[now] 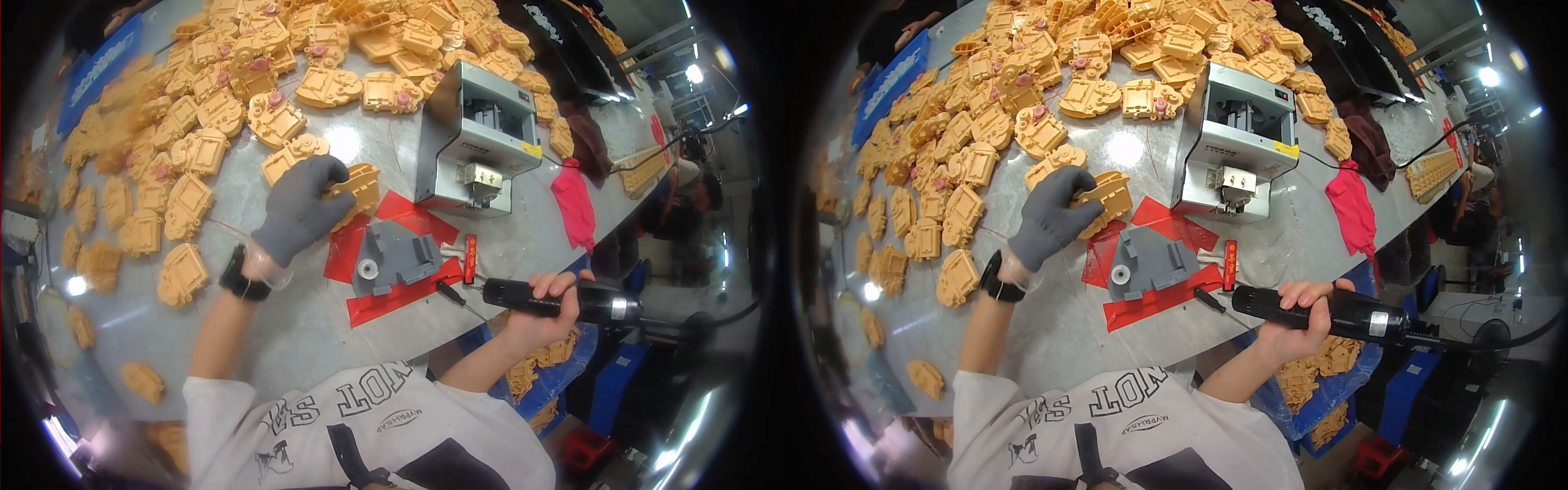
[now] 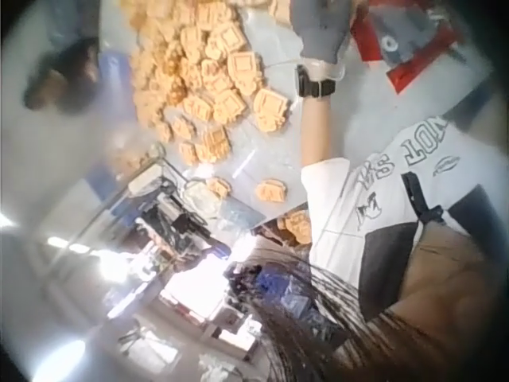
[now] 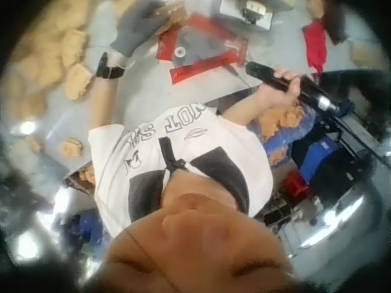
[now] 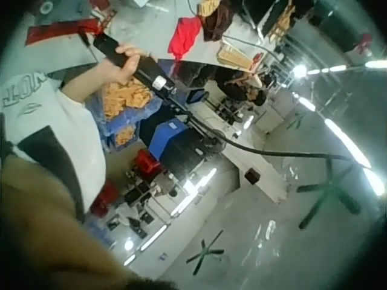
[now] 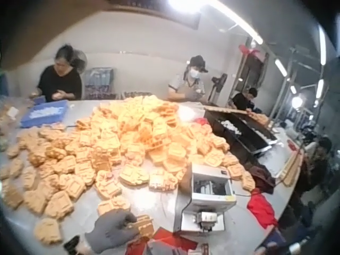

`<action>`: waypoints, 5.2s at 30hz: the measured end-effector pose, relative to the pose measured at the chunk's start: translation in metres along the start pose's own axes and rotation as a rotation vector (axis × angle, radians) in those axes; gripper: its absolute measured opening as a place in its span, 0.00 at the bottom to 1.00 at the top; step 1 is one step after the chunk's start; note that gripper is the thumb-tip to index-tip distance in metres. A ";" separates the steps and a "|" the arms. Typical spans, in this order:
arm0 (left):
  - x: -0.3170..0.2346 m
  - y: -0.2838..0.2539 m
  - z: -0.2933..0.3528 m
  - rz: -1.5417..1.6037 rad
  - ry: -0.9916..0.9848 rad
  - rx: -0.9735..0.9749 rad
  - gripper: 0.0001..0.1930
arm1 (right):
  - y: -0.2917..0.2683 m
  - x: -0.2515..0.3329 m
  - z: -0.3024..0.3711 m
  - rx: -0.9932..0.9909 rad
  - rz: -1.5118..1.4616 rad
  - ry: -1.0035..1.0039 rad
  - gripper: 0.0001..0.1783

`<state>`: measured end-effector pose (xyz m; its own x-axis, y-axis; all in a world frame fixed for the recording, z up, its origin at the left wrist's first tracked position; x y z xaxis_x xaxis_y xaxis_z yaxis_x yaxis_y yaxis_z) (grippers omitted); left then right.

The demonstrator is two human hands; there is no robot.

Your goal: The person assembles yellow plastic toy parts by securing them with screws using an electric screwdriver at a factory workstation.

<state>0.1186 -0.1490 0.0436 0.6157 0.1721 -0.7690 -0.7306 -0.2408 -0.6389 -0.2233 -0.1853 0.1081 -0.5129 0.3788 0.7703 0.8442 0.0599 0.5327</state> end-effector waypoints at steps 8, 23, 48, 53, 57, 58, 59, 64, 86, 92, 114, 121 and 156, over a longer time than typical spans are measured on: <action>-0.054 0.030 0.051 0.063 0.182 -0.053 0.15 | 0.014 -0.010 -0.002 0.012 0.001 0.035 0.18; -0.043 0.027 0.050 0.458 0.012 0.098 0.12 | 0.010 -0.012 0.001 0.040 0.008 0.050 0.22; -0.011 0.051 0.063 0.741 -0.243 0.051 0.12 | 0.012 -0.021 0.005 0.010 0.034 0.109 0.21; -0.049 0.044 0.050 0.026 0.162 -0.057 0.15 | 0.010 -0.022 0.004 0.008 0.033 0.118 0.21; -0.046 0.048 0.047 -0.080 0.255 -0.075 0.17 | 0.018 -0.021 0.001 0.009 0.038 0.103 0.21; -0.046 0.049 0.047 -0.034 0.252 -0.042 0.17 | 0.022 -0.020 -0.002 0.014 0.023 0.093 0.21; -0.046 0.052 0.047 0.014 0.251 -0.006 0.18 | 0.028 -0.020 -0.006 0.017 0.022 0.091 0.21; -0.039 0.054 0.049 -0.018 0.202 0.076 0.17 | 0.079 -0.015 -0.057 0.062 0.108 -0.231 0.21; -0.028 0.051 0.107 0.084 0.348 -0.142 0.28 | 0.125 -0.023 0.020 0.511 0.014 0.039 0.26; -0.025 0.053 0.108 0.085 0.330 -0.085 0.33 | 0.119 -0.033 0.020 0.510 0.054 0.034 0.24; -0.024 0.054 0.105 0.088 0.352 -0.086 0.33 | 0.126 -0.050 0.028 0.560 0.091 0.067 0.24; -0.026 0.046 0.107 0.130 0.355 -0.146 0.26 | 0.131 -0.039 -0.006 0.578 0.046 0.054 0.23; -0.018 0.052 0.106 0.182 0.341 -0.103 0.28 | 0.162 -0.047 0.067 0.783 0.060 0.136 0.22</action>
<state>0.0377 -0.0631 0.0220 0.5540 -0.2054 -0.8068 -0.8142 -0.3360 -0.4735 -0.0520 -0.1318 0.1352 -0.4350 0.2893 0.8527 0.7092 0.6936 0.1264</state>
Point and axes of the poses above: each hand's wrist, its own z-axis away from the middle knuckle, its own y-axis out of the palm, x = y × z, the point moved 8 cm from there along -z, towards the middle knuckle, and after that the axes turned 1 degree about z, right-handed, at the moved point
